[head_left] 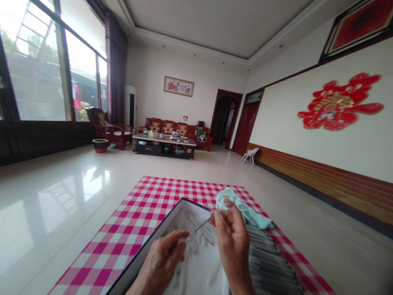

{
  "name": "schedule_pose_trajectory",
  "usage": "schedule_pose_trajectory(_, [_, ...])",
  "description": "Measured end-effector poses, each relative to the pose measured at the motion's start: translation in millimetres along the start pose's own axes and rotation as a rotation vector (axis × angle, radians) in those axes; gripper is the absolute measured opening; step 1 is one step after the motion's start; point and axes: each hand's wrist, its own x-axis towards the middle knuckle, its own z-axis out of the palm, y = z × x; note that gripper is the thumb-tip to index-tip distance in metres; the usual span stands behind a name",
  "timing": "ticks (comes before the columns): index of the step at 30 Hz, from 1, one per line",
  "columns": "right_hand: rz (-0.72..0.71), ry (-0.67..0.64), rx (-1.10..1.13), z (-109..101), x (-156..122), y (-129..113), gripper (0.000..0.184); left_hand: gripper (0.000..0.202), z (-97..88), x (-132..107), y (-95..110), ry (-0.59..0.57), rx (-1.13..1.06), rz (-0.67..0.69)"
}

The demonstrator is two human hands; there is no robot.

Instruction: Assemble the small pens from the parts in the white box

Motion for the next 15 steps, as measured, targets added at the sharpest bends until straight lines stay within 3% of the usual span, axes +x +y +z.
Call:
schedule_pose_trajectory(9, [0.055, -0.099, 0.03, 3.1, -5.5, 4.2, 0.039, 0.031, 1.8, -0.9, 4.4, -0.025, -0.004, 0.017])
schedule_pose_trajectory(15, [0.083, -0.163, -0.023, -4.3, 1.3, 3.4, 0.025, 0.029, -4.8, -3.1, 11.2, -0.071, -0.076, 0.013])
